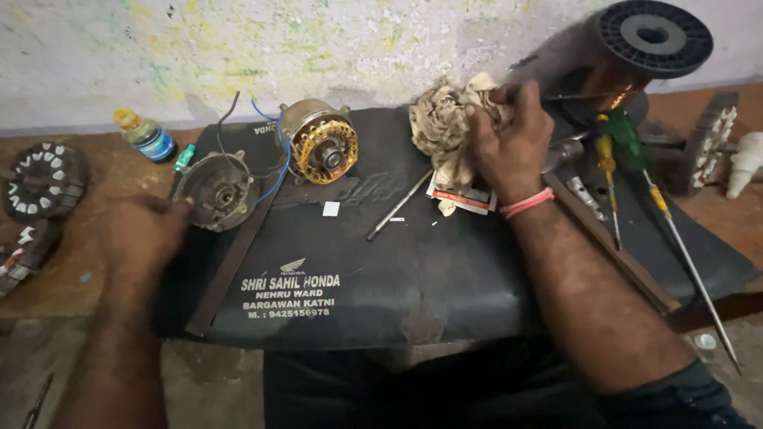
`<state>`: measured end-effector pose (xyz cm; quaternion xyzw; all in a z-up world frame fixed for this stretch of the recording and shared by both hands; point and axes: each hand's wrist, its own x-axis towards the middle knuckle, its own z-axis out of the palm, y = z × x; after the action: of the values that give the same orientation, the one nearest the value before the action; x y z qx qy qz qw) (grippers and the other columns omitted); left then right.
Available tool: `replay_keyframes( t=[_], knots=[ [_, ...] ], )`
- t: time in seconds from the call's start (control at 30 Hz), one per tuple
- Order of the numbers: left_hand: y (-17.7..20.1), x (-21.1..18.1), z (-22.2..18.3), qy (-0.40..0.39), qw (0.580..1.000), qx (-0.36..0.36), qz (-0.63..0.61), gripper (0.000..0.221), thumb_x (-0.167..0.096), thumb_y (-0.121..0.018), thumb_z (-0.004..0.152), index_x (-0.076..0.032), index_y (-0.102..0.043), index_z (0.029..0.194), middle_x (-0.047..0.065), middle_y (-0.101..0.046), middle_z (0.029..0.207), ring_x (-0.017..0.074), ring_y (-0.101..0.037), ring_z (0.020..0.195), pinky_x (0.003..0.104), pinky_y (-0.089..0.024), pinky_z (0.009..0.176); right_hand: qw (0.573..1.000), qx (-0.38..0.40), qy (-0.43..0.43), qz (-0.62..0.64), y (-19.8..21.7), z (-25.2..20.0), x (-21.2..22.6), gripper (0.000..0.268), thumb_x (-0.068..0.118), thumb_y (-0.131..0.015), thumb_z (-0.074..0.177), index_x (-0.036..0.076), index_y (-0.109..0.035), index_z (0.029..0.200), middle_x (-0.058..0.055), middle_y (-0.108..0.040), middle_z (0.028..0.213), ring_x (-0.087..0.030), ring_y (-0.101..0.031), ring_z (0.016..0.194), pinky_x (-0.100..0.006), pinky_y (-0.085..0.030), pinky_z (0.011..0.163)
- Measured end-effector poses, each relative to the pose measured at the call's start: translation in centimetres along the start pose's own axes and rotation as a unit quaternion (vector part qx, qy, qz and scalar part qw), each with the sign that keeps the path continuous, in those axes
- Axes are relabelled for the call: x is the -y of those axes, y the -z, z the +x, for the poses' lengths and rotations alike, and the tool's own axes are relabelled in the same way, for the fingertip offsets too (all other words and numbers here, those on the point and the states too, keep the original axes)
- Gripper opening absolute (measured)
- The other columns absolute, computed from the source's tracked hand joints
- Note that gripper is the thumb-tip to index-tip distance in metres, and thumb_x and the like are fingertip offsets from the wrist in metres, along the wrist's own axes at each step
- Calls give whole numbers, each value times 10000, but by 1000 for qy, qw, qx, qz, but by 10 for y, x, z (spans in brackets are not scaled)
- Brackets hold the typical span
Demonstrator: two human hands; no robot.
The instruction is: The person uses a hammer to tap a metal motor housing, then wipes the interior with a cloth. The person continues to scrub the inside of the housing with a green abrasive pad, focusing on the inner surfaces.
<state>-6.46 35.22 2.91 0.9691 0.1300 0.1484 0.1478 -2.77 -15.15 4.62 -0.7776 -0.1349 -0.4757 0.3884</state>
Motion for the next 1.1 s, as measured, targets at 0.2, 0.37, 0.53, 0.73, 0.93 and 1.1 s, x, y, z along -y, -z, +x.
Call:
replay_keyframes(
  t=[0.2, 0.37, 0.53, 0.73, 0.93, 1.1],
  knots=[
    [-4, -6, 1, 18, 991, -125, -53, 363, -260, -876, 855, 68, -741, 935, 267, -710, 874, 395, -712, 800, 482, -552, 715, 998, 0, -55, 12, 2, -1, -15, 295, 173, -776, 1012, 7, -534, 981, -175, -638, 790, -288, -643, 682, -393, -512, 669],
    [39, -26, -46, -65, 959, -241, -137, 184, -92, -797, 929, 60, -695, 942, 163, -740, 874, 222, -707, 809, 387, -576, 769, 998, -21, -24, 58, 1, 1, -18, 190, 112, -715, 1052, 20, -551, 1069, -146, -690, 930, -260, -699, 820, -380, -556, 770],
    [77, -59, -110, -35, 915, -231, -330, 176, -52, -742, 928, -13, -576, 971, 57, -641, 906, 104, -614, 724, 265, -517, 674, 970, 146, 184, 54, -2, 2, -1, 331, -4, -656, 726, 114, -662, 1035, -120, -686, 1011, -334, -637, 990, -441, -494, 915],
    [79, -91, -143, -95, 890, -202, -397, 237, 49, -799, 976, 15, -568, 1013, 92, -663, 970, 117, -614, 830, 227, -505, 791, 879, 385, 270, -71, -26, -28, 41, 234, 123, -646, 807, 128, -689, 1037, -58, -688, 871, -308, -645, 956, -516, -391, 1012],
    [59, -127, -171, -200, 854, -122, -464, 178, 54, -738, 938, 11, -592, 1029, 109, -684, 1123, 221, -709, 1150, 347, -611, 1017, 836, 490, 171, -178, -6, -10, 40, 254, 277, -637, 801, 92, -694, 966, -153, -698, 762, -345, -677, 863, -502, -399, 976],
    [42, -158, -161, -325, 826, -142, -438, 265, 62, -772, 909, 27, -583, 1092, 125, -679, 1027, 235, -729, 1080, 371, -626, 985, 829, 488, 141, -235, 11, -9, 41, 261, 319, -623, 804, 112, -708, 938, -193, -715, 727, -390, -692, 748, -527, -393, 956]
  ],
)
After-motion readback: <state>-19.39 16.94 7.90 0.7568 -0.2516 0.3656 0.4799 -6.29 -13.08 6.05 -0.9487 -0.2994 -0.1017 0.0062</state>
